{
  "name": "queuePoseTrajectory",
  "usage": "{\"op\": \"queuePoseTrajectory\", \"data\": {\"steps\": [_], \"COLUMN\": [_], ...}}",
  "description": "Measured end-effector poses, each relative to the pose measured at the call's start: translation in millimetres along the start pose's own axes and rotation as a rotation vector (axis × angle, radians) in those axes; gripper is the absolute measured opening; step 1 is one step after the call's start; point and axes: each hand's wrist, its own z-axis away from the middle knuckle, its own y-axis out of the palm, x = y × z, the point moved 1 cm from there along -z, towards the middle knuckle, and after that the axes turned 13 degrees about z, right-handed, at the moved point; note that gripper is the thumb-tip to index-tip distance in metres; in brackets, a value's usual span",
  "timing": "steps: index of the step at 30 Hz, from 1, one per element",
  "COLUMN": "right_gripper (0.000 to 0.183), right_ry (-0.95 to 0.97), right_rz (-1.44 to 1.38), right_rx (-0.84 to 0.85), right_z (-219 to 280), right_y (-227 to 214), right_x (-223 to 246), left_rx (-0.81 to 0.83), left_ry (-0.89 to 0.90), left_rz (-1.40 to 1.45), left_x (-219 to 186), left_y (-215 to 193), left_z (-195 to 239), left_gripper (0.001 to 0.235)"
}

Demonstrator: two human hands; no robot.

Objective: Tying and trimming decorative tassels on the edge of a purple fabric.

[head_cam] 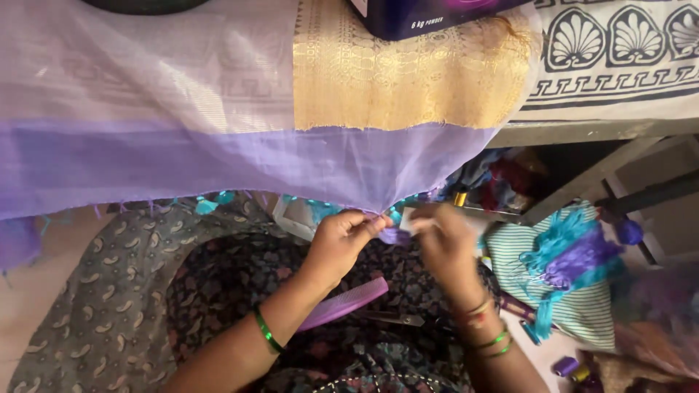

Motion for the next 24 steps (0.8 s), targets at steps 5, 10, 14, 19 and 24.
{"op": "queuePoseTrajectory", "data": {"steps": [5, 10, 14, 19, 24], "right_gripper": [0.006, 0.005, 0.016, 0.008, 0.016], "right_ry": [0.077, -0.003, -0.270, -0.256, -0.244], "right_rz": [-0.048, -0.058, 0.299, 0.416, 0.261], "right_rx": [-0.399, -0.479, -0.402, -0.504, -0.461], "right_z": [-90, -141, -157, -136, -69], "right_y": [-91, -112, -110, -110, -79], "right_x": [30, 2, -9, 8, 50], "left_rx": [-0.044, -0.054, -0.005, 0.034, 0.036], "left_ry": [0.043, 0.104, 0.168, 0.079, 0.075], "left_rz": [-0.134, -0.197, -0.270, -0.193, -0.177], "left_x": [1, -4, -5, -3, 9], "left_y": [-7, -7, -7, -12, -12], "left_z": [-3, -6, -9, -16, -20], "left_gripper": [0.017, 0.018, 0.019, 0.021, 0.021]}}
